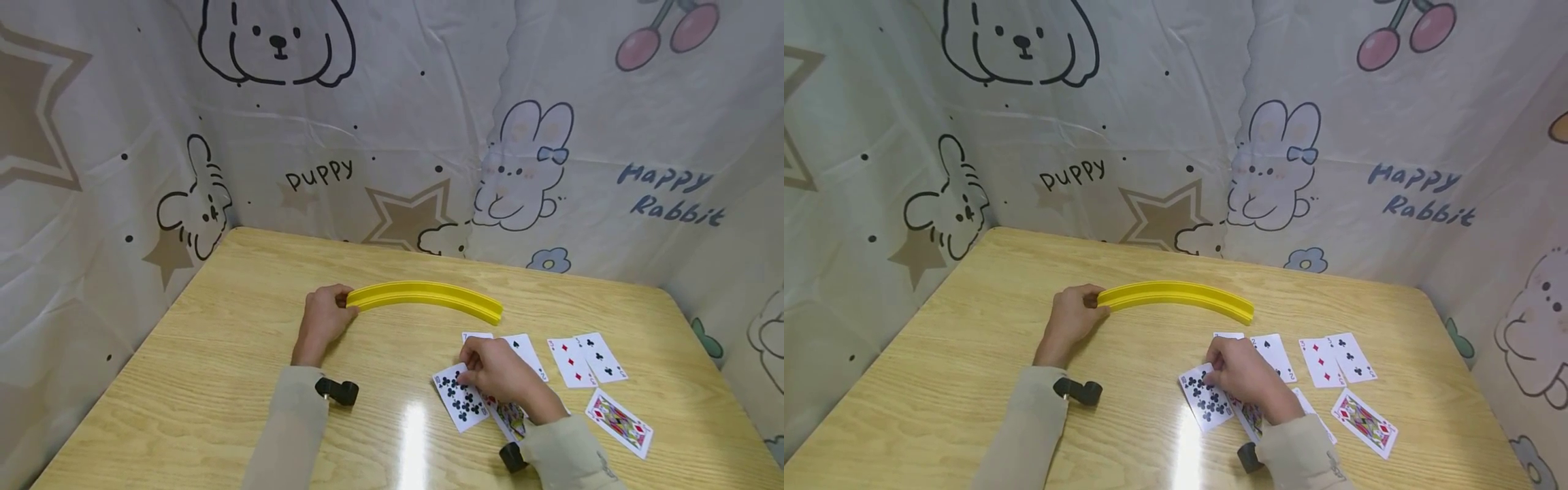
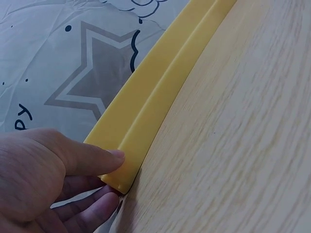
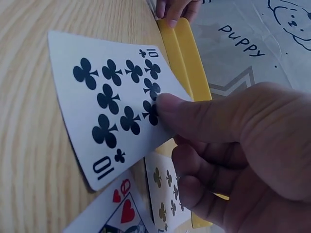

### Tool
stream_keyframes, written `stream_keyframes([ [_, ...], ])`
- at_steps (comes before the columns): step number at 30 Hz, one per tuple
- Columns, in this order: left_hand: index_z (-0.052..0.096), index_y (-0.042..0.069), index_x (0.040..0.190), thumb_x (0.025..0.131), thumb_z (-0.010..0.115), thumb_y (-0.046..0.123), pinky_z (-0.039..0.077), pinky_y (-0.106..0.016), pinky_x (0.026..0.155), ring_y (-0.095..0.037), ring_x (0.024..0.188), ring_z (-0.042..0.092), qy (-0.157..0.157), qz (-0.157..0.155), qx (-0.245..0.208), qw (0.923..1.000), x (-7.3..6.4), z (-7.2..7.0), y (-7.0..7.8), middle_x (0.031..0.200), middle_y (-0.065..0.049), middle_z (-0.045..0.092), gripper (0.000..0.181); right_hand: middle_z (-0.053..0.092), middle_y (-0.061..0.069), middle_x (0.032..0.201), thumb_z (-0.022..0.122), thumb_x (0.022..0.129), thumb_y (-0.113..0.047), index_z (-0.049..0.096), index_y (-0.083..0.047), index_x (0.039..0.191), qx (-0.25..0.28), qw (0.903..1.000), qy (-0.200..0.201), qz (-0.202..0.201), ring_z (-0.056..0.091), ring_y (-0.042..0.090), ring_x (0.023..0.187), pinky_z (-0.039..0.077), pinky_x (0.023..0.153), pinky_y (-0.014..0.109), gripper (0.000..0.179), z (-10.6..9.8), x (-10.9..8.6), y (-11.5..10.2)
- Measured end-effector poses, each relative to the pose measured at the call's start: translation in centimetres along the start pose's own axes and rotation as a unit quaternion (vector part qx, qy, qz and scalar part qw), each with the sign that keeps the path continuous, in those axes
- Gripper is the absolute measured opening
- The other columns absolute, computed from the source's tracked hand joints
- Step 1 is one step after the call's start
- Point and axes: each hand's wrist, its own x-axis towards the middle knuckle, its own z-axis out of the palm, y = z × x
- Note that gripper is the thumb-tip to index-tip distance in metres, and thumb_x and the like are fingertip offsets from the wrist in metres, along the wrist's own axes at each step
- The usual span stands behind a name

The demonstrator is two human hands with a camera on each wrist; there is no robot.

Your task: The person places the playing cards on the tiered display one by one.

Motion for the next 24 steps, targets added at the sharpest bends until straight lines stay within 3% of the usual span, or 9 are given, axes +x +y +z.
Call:
stream_keyframes([
  [11,0.074,0.002,0.114,0.084,0.079,0.003,0.055,-0.041,0.085,-0.025,0.093,0.065,0.003,0.005,-0.004,1.0,-0.1,0.0,-0.1,0.103,-0.013,0.072,0.031,0.059,-0.006,0.072,0.078,0.085,-0.004,0.059,-0.011,0.081,0.025,0.9984,0.038,-0.033,0.055,0.01,0.065,0.05,0.056,0.026,0.02,-0.7,-0.4,-0.4],
  [20,0.074,0.001,0.113,0.084,0.079,0.003,0.055,-0.041,0.085,-0.025,0.092,0.065,0.002,0.012,0.0,0.9999,0.0,-0.1,-0.1,0.103,-0.013,0.072,0.03,0.06,-0.007,0.072,0.078,0.086,-0.006,0.06,-0.013,0.081,0.029,0.9972,0.069,-0.003,0.056,0.011,0.065,0.049,0.057,0.026,0.02,-1.1,-0.3,-0.6],
  [24,0.074,0.002,0.113,0.084,0.079,0.003,0.055,-0.041,0.085,-0.025,0.093,0.065,0.001,0.01,-0.003,0.9999,0.0,0.0,-0.2,0.103,-0.012,0.072,0.029,0.059,-0.007,0.073,0.078,0.086,-0.007,0.06,-0.013,0.081,0.029,0.9961,0.083,-0.01,0.055,0.012,0.066,0.048,0.058,0.026,0.02,-1.3,-0.3,-0.7],
])
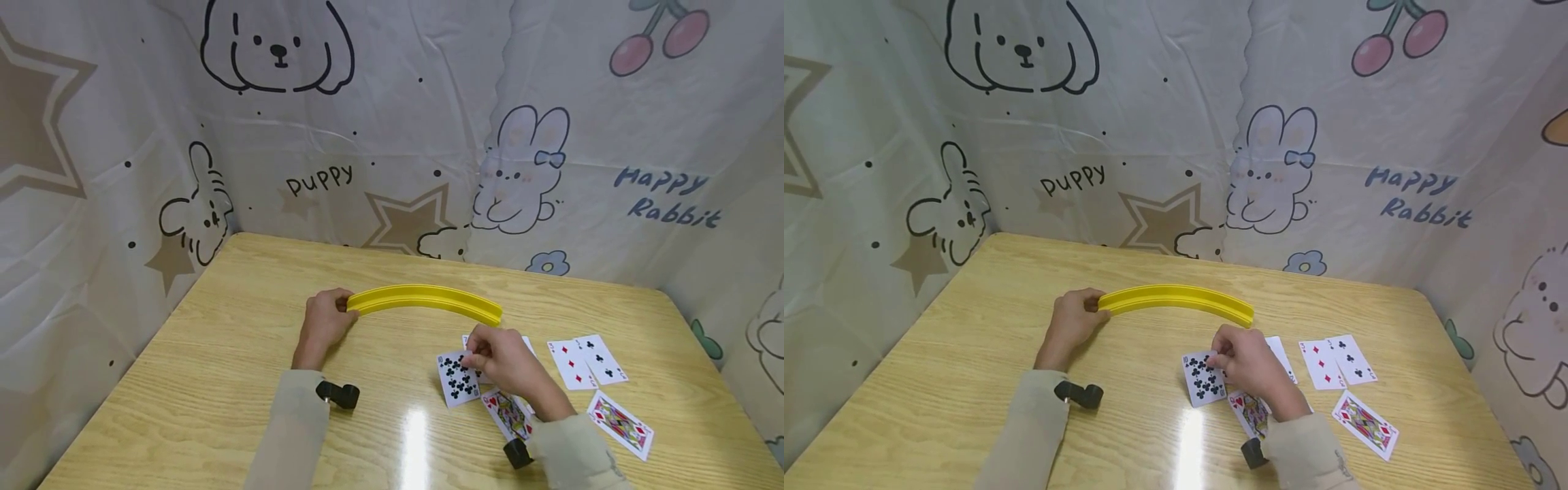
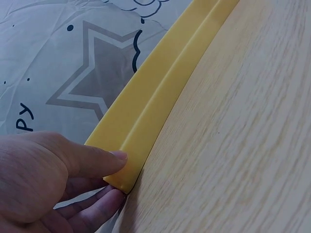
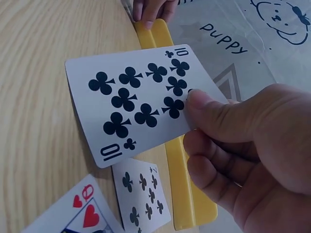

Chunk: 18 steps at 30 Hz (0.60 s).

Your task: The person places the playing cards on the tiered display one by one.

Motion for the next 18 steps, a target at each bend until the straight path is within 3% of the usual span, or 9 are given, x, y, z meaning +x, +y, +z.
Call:
stream_keyframes([
  [9,0.073,0.001,0.114,0.085,0.079,0.003,0.055,-0.04,0.086,-0.025,0.093,0.066,-0.002,0.001,-0.003,1.0,0.04,0.02,-0.15,0.104,-0.013,0.072,0.03,0.059,-0.005,0.075,0.077,0.087,-0.004,0.061,-0.012,0.081,0.026,0.9996,0.01,-0.006,0.054,0.014,0.067,0.047,0.058,0.026,0.019,-0.26,0.33,-0.04],
  [18,0.074,0.001,0.114,0.085,0.078,0.002,0.055,-0.04,0.085,-0.025,0.093,0.066,0.0,-0.002,-0.01,0.9999,-0.02,0.08,-0.15,0.104,-0.013,0.072,0.029,0.061,-0.005,0.077,0.076,0.087,-0.002,0.067,-0.008,0.089,0.019,0.9994,0.024,-0.015,0.055,0.014,0.069,0.05,0.061,0.027,0.011,-0.46,0.96,-0.16],
])
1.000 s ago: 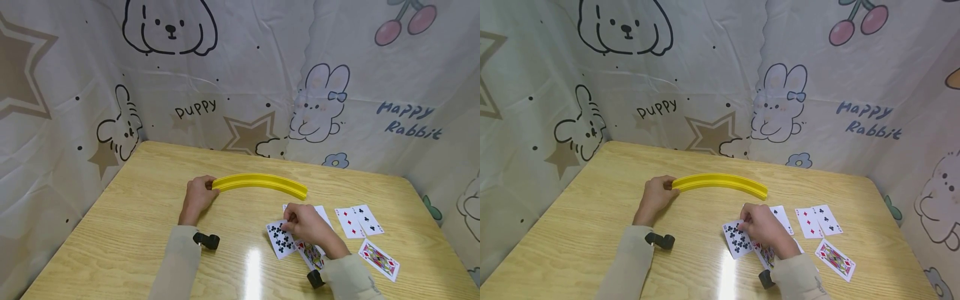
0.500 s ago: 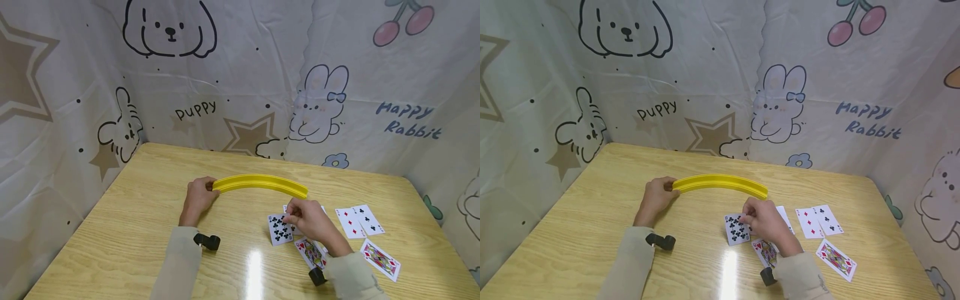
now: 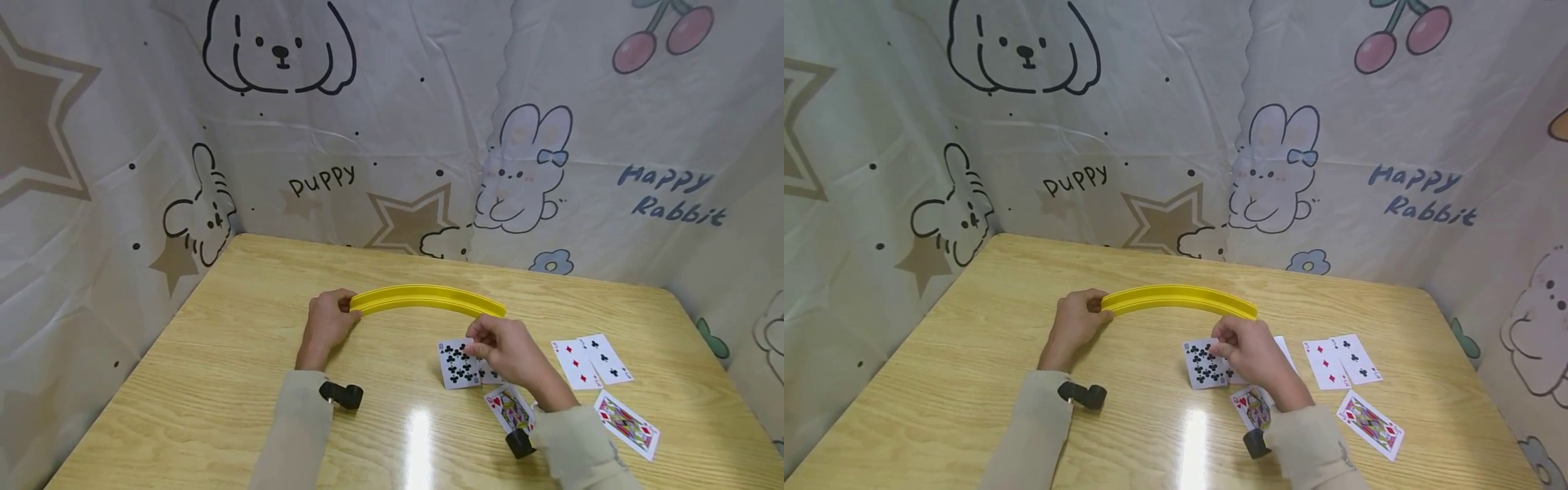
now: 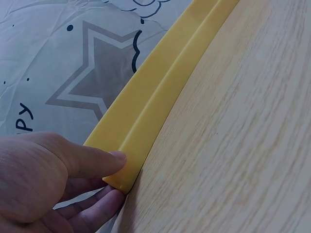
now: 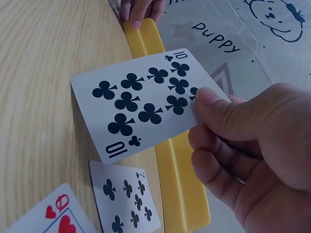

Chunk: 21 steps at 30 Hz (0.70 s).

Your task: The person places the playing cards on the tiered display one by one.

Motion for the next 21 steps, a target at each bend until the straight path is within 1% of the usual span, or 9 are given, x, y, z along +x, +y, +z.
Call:
stream_keyframes([
  [4,0.073,0.001,0.114,0.085,0.078,0.002,0.055,-0.04,0.085,-0.025,0.093,0.066,0.001,0.0,-0.002,1.0,0.0,0.0,0.0,0.104,-0.013,0.071,0.029,0.063,-0.005,0.078,0.076,0.087,-0.003,0.068,-0.006,0.091,0.002,0.9999,0.007,-0.013,0.056,0.013,0.069,0.05,0.06,0.027,0.009,0.0,0.3,0.1],
  [10,0.073,0.002,0.115,0.085,0.079,0.002,0.055,-0.04,0.085,-0.025,0.094,0.066,0.002,-0.002,0.001,1.0,0.1,0.0,0.1,0.105,-0.013,0.072,0.03,0.063,-0.005,0.078,0.076,0.088,-0.004,0.068,-0.008,0.09,0.004,0.9993,0.017,-0.032,0.056,0.014,0.069,0.05,0.061,0.028,0.009,0.1,0.9,0.2],
  [15,0.073,0.002,0.115,0.085,0.078,0.002,0.056,-0.039,0.084,-0.024,0.093,0.066,0.002,-0.002,0.004,1.0,0.1,-0.1,0.1,0.104,-0.012,0.072,0.03,0.063,-0.004,0.08,0.075,0.089,-0.004,0.069,-0.009,0.091,0.013,0.9995,0.017,-0.025,0.056,0.016,0.07,0.051,0.061,0.029,0.008,0.1,1.6,0.0],
  [21,0.073,0.002,0.115,0.085,0.077,0.001,0.055,-0.039,0.084,-0.024,0.094,0.066,0.0,-0.004,0.006,1.0,0.1,0.0,0.2,0.104,-0.012,0.071,0.03,0.065,-0.002,0.08,0.073,0.091,-0.006,0.069,-0.009,0.089,0.024,0.9994,0.024,-0.011,0.057,0.017,0.069,0.051,0.058,0.029,0.006,0.1,2.0,-0.1],
])
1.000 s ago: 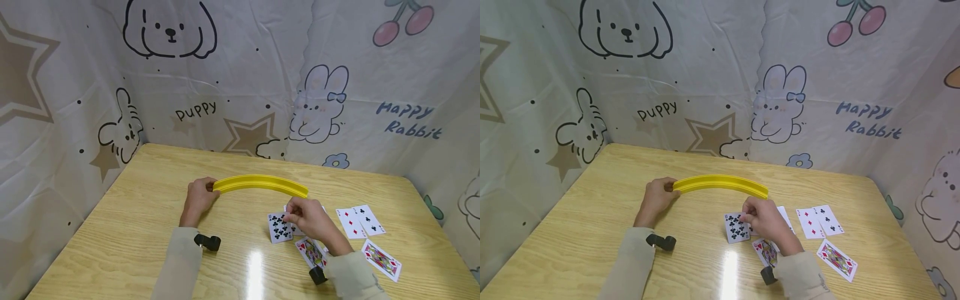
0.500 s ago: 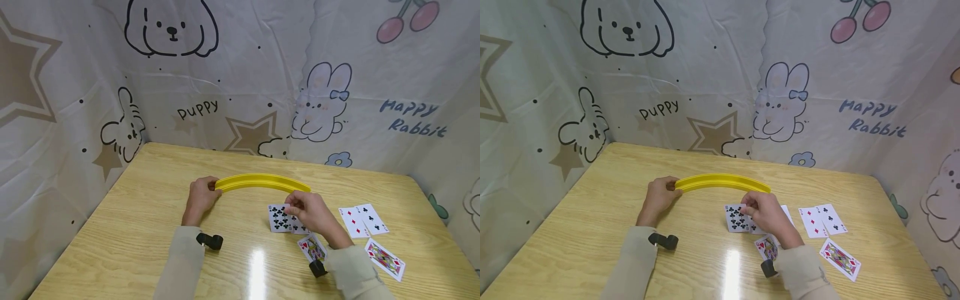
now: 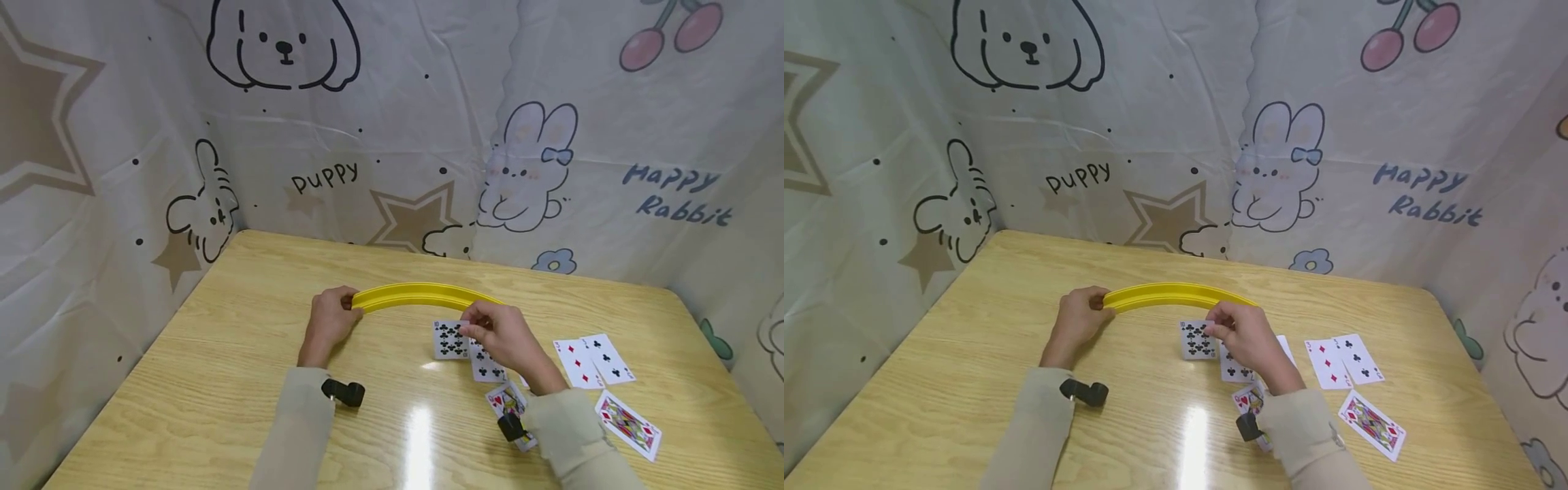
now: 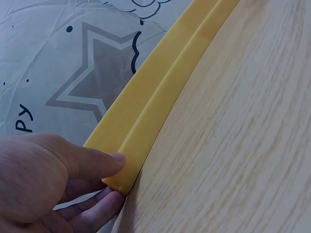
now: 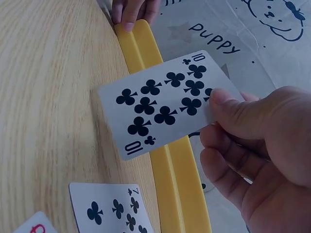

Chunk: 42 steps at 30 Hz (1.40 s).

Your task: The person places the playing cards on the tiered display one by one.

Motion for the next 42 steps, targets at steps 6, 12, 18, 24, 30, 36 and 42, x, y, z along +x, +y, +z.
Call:
stream_keyframes([
  [6,0.073,0.002,0.115,0.085,0.077,0.001,0.055,-0.039,0.085,-0.025,0.095,0.066,0.001,-0.007,-0.001,1.0,0.1,-0.1,-0.1,0.105,-0.013,0.071,0.03,0.066,-0.003,0.083,0.074,0.091,-0.011,0.07,-0.006,0.091,0.003,0.9999,0.005,0.015,0.057,0.018,0.072,0.05,0.061,0.031,0.006,0.2,1.0,-0.1],
  [12,0.073,0.003,0.115,0.086,0.077,0.001,0.055,-0.039,0.085,-0.024,0.094,0.066,0.007,-0.01,0.002,0.9999,0.1,-0.4,-0.1,0.105,-0.012,0.071,0.029,0.067,0.0,0.084,0.073,0.092,-0.011,0.07,-0.004,0.09,0.022,0.9997,0.008,-0.011,0.056,0.019,0.072,0.05,0.06,0.03,0.008,0.3,2.2,-0.5],
  [18,0.074,0.002,0.114,0.085,0.077,0.001,0.055,-0.038,0.084,-0.024,0.093,0.066,0.006,0.0,0.006,1.0,0.3,-0.2,0.0,0.104,-0.012,0.071,0.029,0.067,0.001,0.085,0.074,0.091,-0.01,0.071,-0.006,0.088,0.024,0.9996,0.01,-0.009,0.056,0.02,0.072,0.05,0.06,0.03,0.006,0.2,2.8,-0.5],
  [24,0.074,0.002,0.114,0.085,0.077,0.002,0.055,-0.037,0.084,-0.023,0.094,0.066,0.003,0.0,0.005,1.0,0.3,0.0,0.1,0.104,-0.012,0.071,0.029,0.068,0.002,0.086,0.074,0.091,-0.008,0.071,-0.006,0.088,0.029,0.9993,0.015,-0.016,0.057,0.02,0.073,0.051,0.062,0.03,0.004,0.2,3.2,-0.2],
  [30,0.073,0.002,0.115,0.085,0.078,0.001,0.056,-0.038,0.084,-0.024,0.095,0.066,0.002,0.008,0.006,1.0,0.3,-0.1,0.1,0.105,-0.012,0.071,0.03,0.068,0.002,0.086,0.074,0.091,-0.01,0.072,-0.005,0.09,0.035,0.9991,0.021,-0.009,0.056,0.021,0.072,0.048,0.059,0.029,0.006,0.2,3.5,0.0],
  [36,0.074,0.002,0.113,0.085,0.078,0.001,0.056,-0.037,0.083,-0.024,0.094,0.067,0.002,0.01,0.003,0.9999,0.2,-0.2,0.1,0.104,-0.012,0.072,0.028,0.067,0.003,0.086,0.075,0.09,-0.011,0.072,-0.004,0.089,0.042,0.9988,0.026,-0.008,0.054,0.021,0.071,0.046,0.057,0.029,0.008,0.4,4.1,-0.1],
  [42,0.074,0.003,0.114,0.086,0.077,0.002,0.056,-0.038,0.083,-0.023,0.093,0.065,0.001,0.002,0.003,1.0,0.0,-0.1,-0.1,0.104,-0.011,0.071,0.028,0.068,0.004,0.088,0.074,0.091,-0.01,0.072,-0.006,0.09,0.063,0.9979,0.018,-0.003,0.056,0.022,0.074,0.048,0.06,0.031,0.005,0.8,4.9,-0.4],
])
